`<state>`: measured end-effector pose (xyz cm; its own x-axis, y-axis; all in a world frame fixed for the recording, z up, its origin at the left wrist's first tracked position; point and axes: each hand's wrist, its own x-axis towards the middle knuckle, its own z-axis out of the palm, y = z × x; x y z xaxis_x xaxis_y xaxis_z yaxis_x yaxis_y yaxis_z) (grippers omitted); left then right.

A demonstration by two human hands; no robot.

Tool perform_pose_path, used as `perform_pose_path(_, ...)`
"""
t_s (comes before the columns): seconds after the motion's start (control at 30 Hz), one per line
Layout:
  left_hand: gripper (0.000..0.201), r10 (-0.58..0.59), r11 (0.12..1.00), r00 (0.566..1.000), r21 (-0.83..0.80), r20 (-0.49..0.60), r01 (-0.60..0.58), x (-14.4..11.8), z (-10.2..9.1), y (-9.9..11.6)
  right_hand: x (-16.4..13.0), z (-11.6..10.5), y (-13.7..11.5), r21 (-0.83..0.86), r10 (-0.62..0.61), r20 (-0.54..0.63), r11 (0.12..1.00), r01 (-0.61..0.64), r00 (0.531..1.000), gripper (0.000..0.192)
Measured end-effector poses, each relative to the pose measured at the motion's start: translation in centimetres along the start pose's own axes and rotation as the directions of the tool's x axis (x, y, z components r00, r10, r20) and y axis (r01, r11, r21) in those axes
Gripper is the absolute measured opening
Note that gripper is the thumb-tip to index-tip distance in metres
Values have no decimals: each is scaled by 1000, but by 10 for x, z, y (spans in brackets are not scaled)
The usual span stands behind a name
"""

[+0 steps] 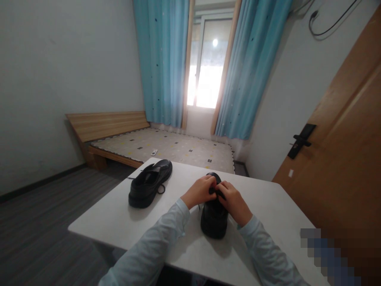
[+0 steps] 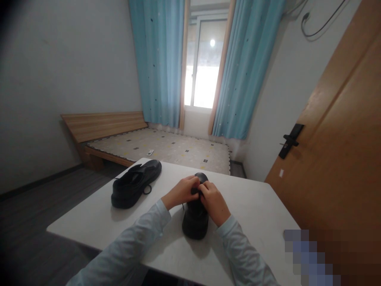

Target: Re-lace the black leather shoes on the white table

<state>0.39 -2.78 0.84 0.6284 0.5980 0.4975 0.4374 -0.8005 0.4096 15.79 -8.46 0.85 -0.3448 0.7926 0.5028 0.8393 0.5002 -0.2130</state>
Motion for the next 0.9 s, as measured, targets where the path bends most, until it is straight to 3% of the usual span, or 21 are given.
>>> perform_pose_path(0.2, 18, 3, 1000, 1000, -20, -29, -3, -1, 2, 0, 2, -1, -7, -172, 14, -13, 985, -16, 1000, 21)
perform_pose_path(0.5, 16, 19, 999, 998, -39, -65, -21, -3, 5, -4, 12, -19, 6, -150, -83, 128, 983, 102, 988, 13)
perform_pose_path(0.63, 15, -10, 996, 997, -89, -73, 3, -3, 5, -4, 12, -21, 9, -107, -110, 117, 987, 122, 987, 14)
perform_pose_path(0.9, 16, -68, 974, 993, -222, -99, 44, -4, 6, -7, 6, -8, 2, -317, -130, 75, 937, 147, 989, 17)
